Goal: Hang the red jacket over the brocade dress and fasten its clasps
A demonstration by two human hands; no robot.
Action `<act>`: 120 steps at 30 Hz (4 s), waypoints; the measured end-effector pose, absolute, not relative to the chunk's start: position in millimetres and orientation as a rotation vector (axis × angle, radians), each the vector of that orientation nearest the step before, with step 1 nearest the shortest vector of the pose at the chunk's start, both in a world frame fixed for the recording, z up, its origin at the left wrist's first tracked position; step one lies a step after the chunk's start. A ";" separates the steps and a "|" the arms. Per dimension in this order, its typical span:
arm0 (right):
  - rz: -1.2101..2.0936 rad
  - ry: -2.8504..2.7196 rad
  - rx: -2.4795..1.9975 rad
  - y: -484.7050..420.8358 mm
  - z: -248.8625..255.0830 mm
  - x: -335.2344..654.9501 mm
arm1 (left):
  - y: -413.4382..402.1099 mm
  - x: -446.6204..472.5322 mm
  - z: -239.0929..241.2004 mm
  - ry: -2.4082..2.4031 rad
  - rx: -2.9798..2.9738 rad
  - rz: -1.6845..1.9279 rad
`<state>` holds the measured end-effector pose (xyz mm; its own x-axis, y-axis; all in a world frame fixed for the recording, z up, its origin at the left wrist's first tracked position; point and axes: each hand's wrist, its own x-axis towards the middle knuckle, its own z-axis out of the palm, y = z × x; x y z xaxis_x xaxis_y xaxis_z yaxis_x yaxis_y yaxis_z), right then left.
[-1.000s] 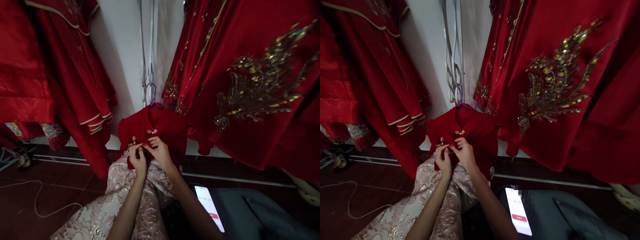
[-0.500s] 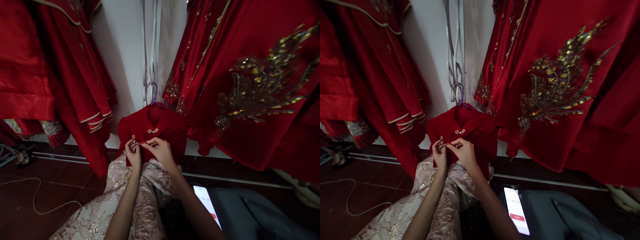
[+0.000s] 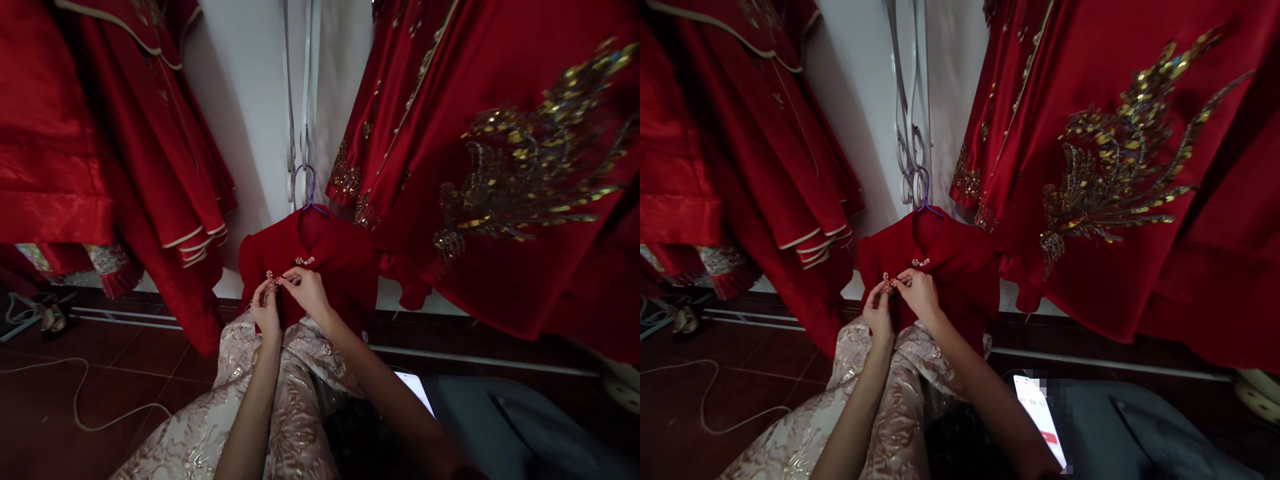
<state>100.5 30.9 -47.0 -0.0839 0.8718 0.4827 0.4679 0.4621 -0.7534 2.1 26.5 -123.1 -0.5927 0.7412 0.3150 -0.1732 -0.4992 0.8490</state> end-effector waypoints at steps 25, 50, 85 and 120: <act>0.561 -1.907 -1.167 29.6 -29.3 128.5 | 10.5 2.3 -110.6 1.413 1.295 2.035; 0.956 -2.091 -1.249 9.1 -57.6 194.1 | -23.3 -20.6 -128.0 1.778 1.789 1.640; 0.773 -1.835 -1.252 9.0 -78.9 126.3 | -20.9 -10.5 -126.1 1.354 1.334 1.769; 0.593 -1.884 -1.205 13.0 -86.5 123.9 | -14.9 -15.9 -134.6 1.359 1.429 1.638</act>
